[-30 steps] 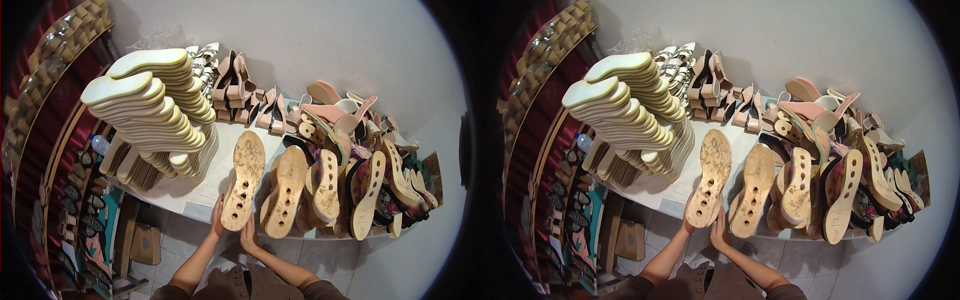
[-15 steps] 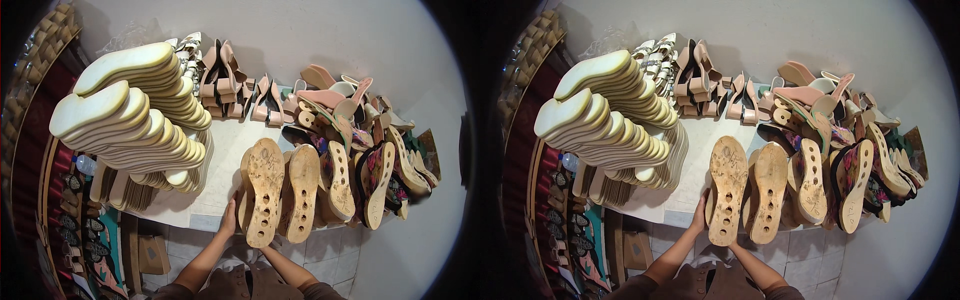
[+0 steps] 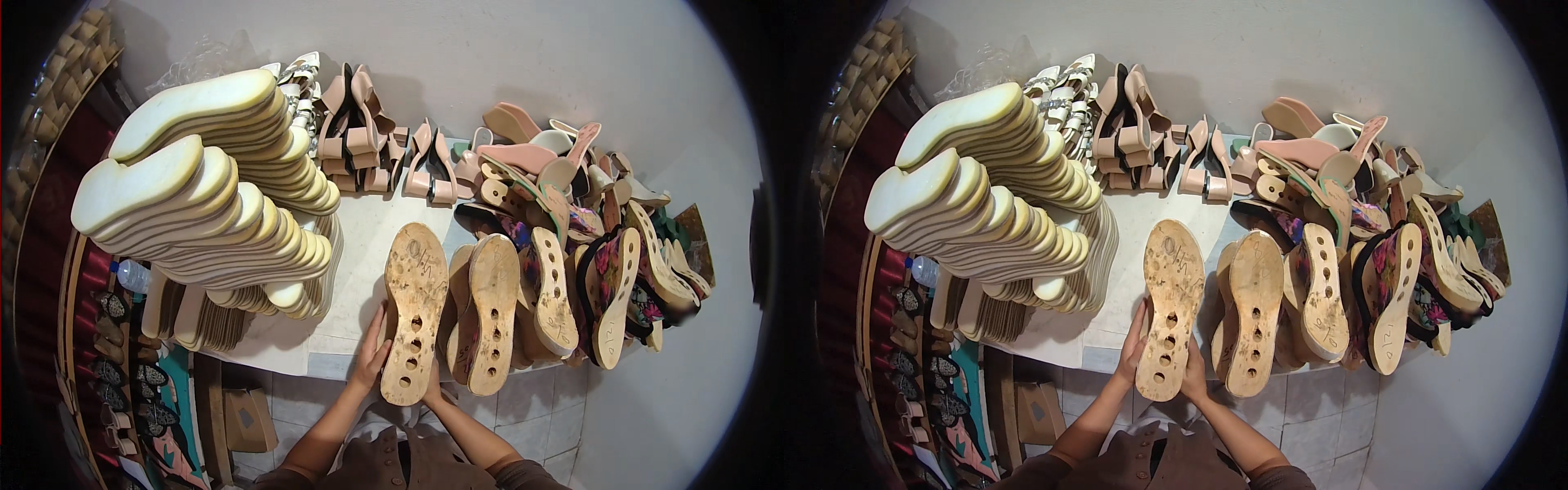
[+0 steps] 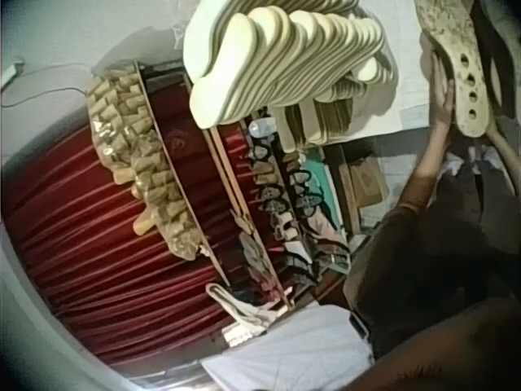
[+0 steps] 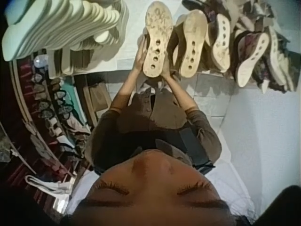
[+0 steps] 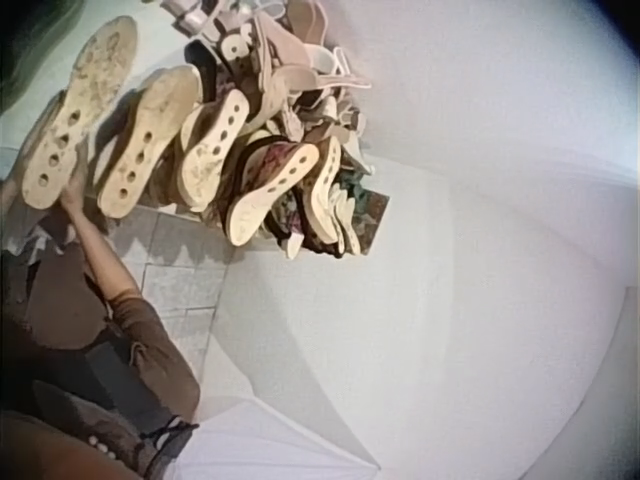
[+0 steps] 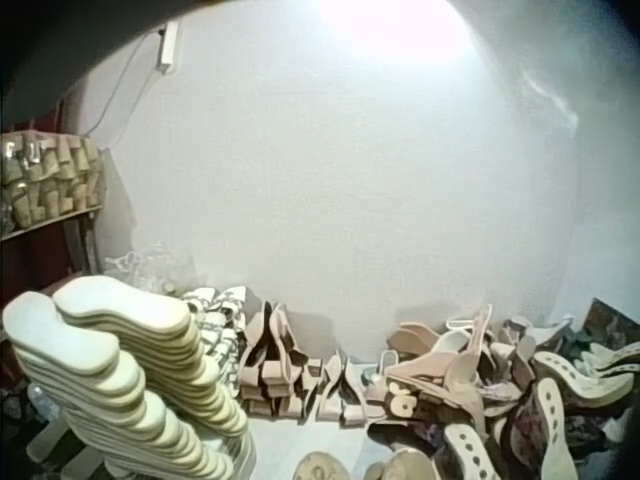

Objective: Organizing and inspecting various shoe soles and components on a workbench.

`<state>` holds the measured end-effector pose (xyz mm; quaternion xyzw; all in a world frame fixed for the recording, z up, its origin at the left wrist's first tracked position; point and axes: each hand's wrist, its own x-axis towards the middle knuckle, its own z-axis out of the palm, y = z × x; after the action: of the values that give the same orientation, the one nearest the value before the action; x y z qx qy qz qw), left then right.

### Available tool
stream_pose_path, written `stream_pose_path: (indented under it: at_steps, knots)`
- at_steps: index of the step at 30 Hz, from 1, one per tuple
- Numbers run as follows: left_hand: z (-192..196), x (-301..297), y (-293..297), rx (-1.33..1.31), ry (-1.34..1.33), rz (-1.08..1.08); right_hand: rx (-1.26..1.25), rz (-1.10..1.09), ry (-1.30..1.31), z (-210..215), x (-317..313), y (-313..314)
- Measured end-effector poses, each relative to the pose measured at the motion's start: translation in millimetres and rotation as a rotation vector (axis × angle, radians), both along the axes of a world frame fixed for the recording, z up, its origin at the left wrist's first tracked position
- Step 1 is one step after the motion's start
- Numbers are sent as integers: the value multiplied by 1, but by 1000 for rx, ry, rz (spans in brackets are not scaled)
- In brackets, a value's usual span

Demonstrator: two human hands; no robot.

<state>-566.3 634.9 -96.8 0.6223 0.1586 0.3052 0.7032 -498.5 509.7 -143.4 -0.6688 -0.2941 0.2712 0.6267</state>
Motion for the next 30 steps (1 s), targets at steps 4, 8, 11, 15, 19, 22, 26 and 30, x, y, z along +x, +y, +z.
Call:
stream_pose_path:
  at_steps: [4, 8, 11, 15, 19, 22, 26, 30]
  knots:
    - [-13, -1, -4, -124, -23, -4, 171, -108, 313, 4, -6, 0]
    - [-16, -1, -7, -203, -84, 31, 250, -104, 487, -5, 0, -5]
    - [-5, -4, -5, -197, 56, 18, 217, -19, 256, 2, 3, -5]
    - [4, 0, -8, -348, 19, -24, 460, -47, 623, -4, -3, 1]
    - [-14, -2, 1, -329, -39, -4, 385, 41, 741, -10, -7, 5]
    - [-26, 1, 7, -494, -47, -50, 352, 148, 733, -4, -7, 9]
    - [-20, 6, 1, -640, 31, -170, 384, 7, 882, -61, -1, -4]
    - [-56, -11, 18, -767, 29, -180, 105, 110, 145, 13, 6, 14]
